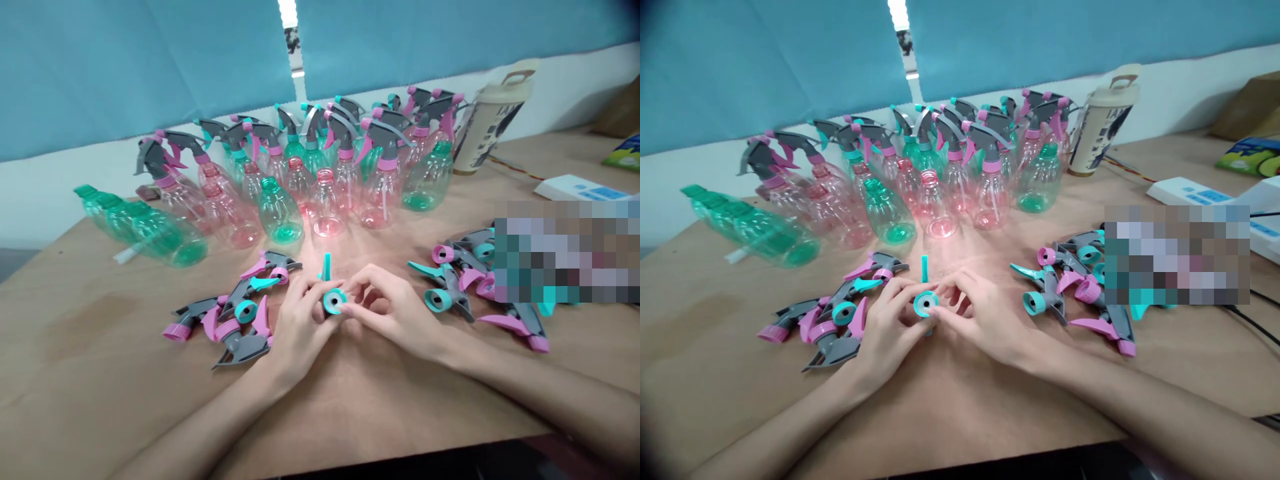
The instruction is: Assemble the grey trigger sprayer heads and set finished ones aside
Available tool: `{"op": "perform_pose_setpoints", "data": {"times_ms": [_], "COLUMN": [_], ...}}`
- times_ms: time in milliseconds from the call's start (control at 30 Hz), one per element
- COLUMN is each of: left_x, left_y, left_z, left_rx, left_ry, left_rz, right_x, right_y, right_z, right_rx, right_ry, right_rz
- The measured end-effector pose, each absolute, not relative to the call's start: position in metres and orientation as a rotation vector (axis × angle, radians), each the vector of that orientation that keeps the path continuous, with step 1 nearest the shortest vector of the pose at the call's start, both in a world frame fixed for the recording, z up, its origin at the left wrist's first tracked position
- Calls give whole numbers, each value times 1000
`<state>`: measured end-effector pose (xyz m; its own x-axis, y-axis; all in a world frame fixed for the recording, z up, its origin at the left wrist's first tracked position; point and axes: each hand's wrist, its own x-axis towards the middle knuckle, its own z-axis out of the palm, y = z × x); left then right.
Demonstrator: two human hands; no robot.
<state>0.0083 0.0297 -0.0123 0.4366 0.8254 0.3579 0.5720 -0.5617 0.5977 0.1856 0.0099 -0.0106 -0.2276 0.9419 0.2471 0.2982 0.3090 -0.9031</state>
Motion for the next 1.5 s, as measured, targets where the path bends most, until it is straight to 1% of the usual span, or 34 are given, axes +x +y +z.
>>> {"op": "perform_pose_setpoints", "data": {"times_ms": [233,533,933,1200,1267,1400,1500], "left_x": [9,9,7,9,9,10,10], "left_y": [31,27,30,28,26,25,26], "left_z": [-15,-14,-13,-13,-12,-10,-9], "left_rx": [2347,2289,2292,2321,2329,2336,2333], "left_ry": [1165,1148,1081,1018,1007,957,922], "left_rz": [838,770,802,840,865,860,811], "right_x": [184,189,191,190,189,187,189], "right_y": [7,7,9,4,3,1,2], "right_z": [-14,-17,-21,-11,-10,-14,-17], "right_rx": [-1196,-1138,-1104,-1197,-1192,-1158,-1106], "right_ry": [-1835,-1986,-2022,-2017,-1986,-1956,-1976], "right_rz": [779,411,491,73,105,353,471]}}
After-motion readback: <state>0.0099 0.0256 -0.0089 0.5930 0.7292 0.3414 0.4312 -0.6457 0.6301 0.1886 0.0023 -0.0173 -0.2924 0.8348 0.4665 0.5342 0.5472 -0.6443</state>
